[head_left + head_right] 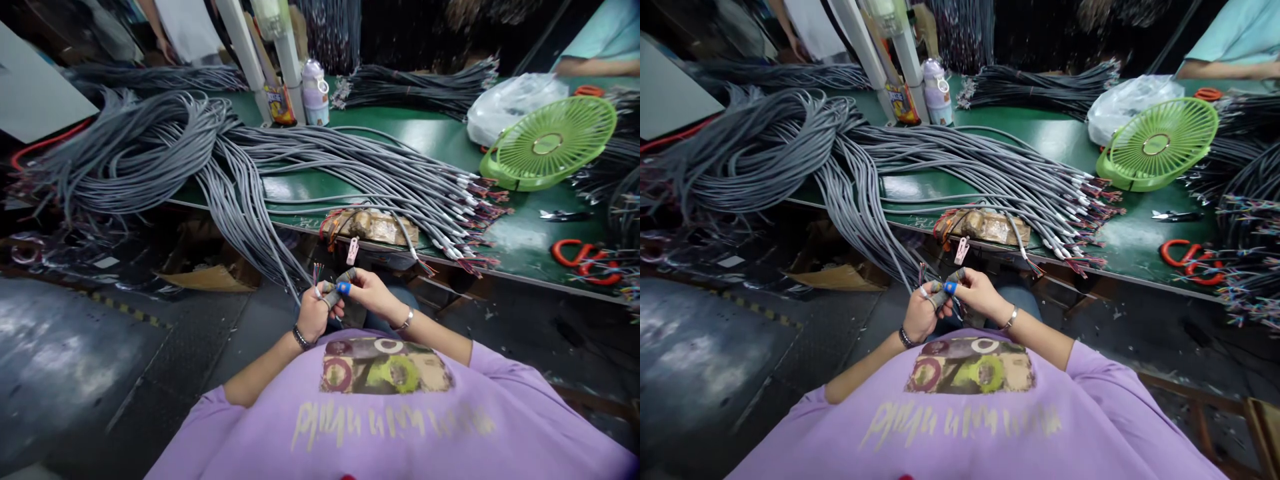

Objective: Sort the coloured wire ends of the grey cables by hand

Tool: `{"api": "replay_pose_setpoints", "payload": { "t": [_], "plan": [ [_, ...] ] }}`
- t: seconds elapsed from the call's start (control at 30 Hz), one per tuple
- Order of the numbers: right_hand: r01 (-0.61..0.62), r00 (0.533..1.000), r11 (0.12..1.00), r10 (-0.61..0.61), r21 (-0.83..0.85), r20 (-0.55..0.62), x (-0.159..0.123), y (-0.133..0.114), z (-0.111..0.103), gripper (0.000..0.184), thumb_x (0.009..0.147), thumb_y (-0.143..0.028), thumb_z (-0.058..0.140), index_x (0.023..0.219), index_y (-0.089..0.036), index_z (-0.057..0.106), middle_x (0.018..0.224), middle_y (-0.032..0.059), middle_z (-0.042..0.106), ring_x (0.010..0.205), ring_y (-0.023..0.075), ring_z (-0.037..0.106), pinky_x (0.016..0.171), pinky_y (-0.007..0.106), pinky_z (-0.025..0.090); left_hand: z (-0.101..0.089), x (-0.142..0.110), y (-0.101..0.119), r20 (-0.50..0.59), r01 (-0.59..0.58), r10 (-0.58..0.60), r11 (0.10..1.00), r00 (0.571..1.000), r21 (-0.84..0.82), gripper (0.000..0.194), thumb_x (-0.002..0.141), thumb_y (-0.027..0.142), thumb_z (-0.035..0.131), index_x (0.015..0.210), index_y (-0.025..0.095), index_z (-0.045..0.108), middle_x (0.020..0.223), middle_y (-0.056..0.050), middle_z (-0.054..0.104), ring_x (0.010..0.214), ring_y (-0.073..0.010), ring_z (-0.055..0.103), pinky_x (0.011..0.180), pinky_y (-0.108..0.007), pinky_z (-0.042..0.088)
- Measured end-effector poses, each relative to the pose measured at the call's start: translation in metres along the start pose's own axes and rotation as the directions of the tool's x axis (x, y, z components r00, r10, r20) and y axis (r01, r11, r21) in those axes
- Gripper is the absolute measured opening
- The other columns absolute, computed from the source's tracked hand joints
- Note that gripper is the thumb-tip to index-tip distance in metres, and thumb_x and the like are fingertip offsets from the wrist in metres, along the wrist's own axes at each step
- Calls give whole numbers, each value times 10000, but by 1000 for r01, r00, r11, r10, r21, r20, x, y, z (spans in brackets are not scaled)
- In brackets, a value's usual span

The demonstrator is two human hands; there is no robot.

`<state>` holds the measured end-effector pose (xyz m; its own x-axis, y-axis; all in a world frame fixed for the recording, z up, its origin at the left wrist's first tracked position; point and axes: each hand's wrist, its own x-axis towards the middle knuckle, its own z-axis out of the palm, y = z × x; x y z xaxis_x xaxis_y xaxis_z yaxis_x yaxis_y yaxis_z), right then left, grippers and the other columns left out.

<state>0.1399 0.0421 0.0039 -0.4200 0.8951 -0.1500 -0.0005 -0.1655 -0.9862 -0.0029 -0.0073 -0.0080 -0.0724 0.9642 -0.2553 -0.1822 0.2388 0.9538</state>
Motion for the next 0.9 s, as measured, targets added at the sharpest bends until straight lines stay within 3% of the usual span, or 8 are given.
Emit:
{"api": "replay_pose_setpoints", "payload": {
  "t": [0.13, 0.27, 0.4, 0.5, 0.63, 0.77, 0.9],
  "plan": [
    [10, 1000, 1000, -10, 26, -28, 3, 6, 3, 198, 669, -328, 680, 694, -154, 589, 624, -32, 560, 565, 86, 458, 557, 233, 379, 2, 1, -2, 17, 5, -6, 1000, 1000, 18, 233, 698, 332, 690, 659, 155, 543, 516, 15, 612, 367, -87, 533, 333, -168, 318],
    [-44, 988, 995, 57, 93, -142, 2, 10, 6, 137, 649, -275, 657, 673, -158, 592, 594, -41, 544, 535, 81, 438, 518, 223, 356, 5, 1, 4, -4, 22, -22, 1000, 1000, -15, 263, 691, 356, 701, 645, 149, 546, 499, 19, 597, 362, -82, 525, 331, -165, 313],
    [-100, 941, 896, 227, 432, -252, 4, 7, -1, 126, 642, -243, 622, 617, -178, 517, 512, -74, 437, 474, 64, 362, 476, 206, 339, 5, 0, 11, -19, 45, -46, 996, 999, -75, 270, 680, 352, 708, 630, 142, 547, 498, 18, 592, 358, -76, 520, 321, -156, 291],
    [-103, 946, 781, 268, 615, -182, 5, 6, -13, 147, 623, -213, 638, 610, -179, 496, 517, -78, 424, 466, 55, 352, 491, 199, 368, 2, -1, 13, -25, 56, -59, 993, 998, -105, 262, 669, 340, 714, 633, 144, 545, 501, 19, 598, 349, -74, 516, 312, -154, 284],
    [-167, 950, 733, 299, 660, -92, 8, 9, -25, 161, 731, -324, 635, 726, -168, 596, 616, -31, 543, 521, 69, 464, 532, 207, 430, -2, 0, 17, 1, 57, -57, 991, 998, -120, 262, 680, 337, 707, 621, 143, 541, 492, 19, 593, 342, -74, 512, 310, -154, 292],
    [-228, 944, 735, 327, 639, -39, 18, 5, -33, 335, 855, -471, 522, 793, -157, 622, 749, 24, 630, 567, 82, 534, 534, 212, 461, -1, 8, 28, 149, 138, -120, 983, 981, -118, 280, 655, 343, 728, 623, 143, 536, 486, 12, 595, 336, -81, 516, 309, -155, 300],
    [-303, 951, 755, 277, 581, 135, 32, -7, -36, 385, 856, -515, 519, 811, -146, 620, 784, 45, 645, 583, 88, 549, 524, 210, 463, 2, 22, 39, 301, 227, -197, 972, 933, -67, 294, 623, 347, 749, 637, 140, 541, 464, 2, 594, 304, -85, 495, 284, -152, 267]
  ]
}}
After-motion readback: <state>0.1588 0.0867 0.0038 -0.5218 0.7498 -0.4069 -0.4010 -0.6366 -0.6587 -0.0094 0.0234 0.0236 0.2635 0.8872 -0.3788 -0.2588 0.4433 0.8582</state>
